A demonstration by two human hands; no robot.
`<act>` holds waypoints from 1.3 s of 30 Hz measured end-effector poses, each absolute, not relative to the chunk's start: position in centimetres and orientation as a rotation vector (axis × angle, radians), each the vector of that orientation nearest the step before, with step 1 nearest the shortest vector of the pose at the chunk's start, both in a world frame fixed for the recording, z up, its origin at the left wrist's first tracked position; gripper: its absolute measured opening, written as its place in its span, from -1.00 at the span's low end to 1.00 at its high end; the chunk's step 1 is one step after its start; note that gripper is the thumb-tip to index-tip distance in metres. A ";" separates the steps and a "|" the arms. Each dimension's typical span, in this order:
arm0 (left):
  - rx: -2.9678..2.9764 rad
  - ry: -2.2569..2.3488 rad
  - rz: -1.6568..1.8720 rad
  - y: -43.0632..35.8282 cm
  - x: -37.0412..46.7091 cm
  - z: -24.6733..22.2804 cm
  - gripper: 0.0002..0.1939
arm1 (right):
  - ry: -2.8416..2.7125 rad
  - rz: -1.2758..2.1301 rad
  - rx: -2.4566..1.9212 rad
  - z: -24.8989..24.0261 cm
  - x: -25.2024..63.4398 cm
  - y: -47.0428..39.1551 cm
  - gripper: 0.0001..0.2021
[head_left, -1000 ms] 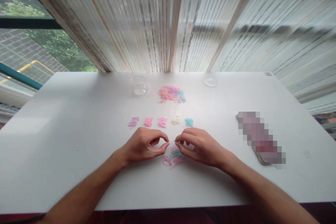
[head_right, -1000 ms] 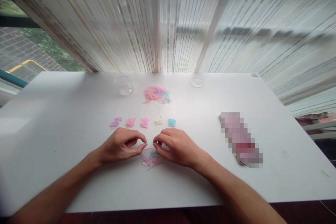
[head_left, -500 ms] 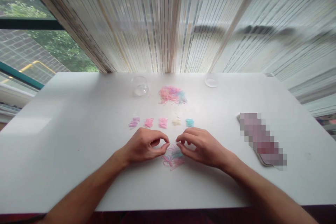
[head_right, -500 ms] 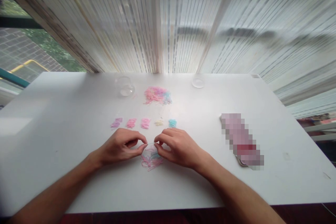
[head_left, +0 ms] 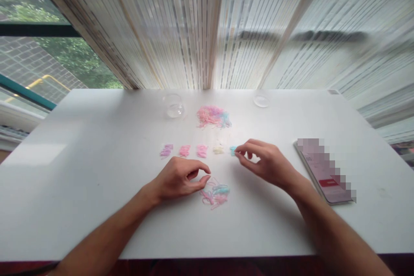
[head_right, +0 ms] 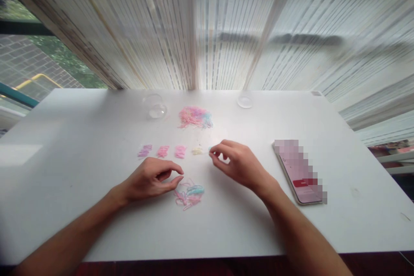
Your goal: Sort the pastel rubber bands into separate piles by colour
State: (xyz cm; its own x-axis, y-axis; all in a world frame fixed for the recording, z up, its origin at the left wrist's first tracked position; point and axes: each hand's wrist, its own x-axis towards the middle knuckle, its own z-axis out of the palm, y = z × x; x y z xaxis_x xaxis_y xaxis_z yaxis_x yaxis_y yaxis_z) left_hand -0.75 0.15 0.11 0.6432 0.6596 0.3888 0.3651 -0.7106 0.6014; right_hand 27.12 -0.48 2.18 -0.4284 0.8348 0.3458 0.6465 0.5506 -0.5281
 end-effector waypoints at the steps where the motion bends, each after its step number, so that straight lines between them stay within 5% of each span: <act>1: 2.390 0.799 0.830 0.1 -0.8 0.1 -0.91 | -2.177 0.414 -1.254 2.3 27.8 -0.1 -0.88; 23: 2.423 0.821 0.775 0.1 -0.9 0.3 -0.88 | -2.323 0.332 -1.384 1.5 28.8 0.5 -0.84; 39: 2.380 0.796 0.479 -0.3 -0.8 0.6 -0.89 | -2.595 0.927 -1.087 3.0 25.0 -2.4 -0.96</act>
State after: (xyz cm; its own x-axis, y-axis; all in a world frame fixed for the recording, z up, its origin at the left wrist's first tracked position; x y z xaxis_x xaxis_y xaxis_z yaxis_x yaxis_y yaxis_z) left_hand -0.77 -0.26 0.63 0.7575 0.6359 0.1478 0.4282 -0.6549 0.6227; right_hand 24.97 -2.40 2.98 -0.7169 0.6936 -0.0712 0.5817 0.5387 -0.6094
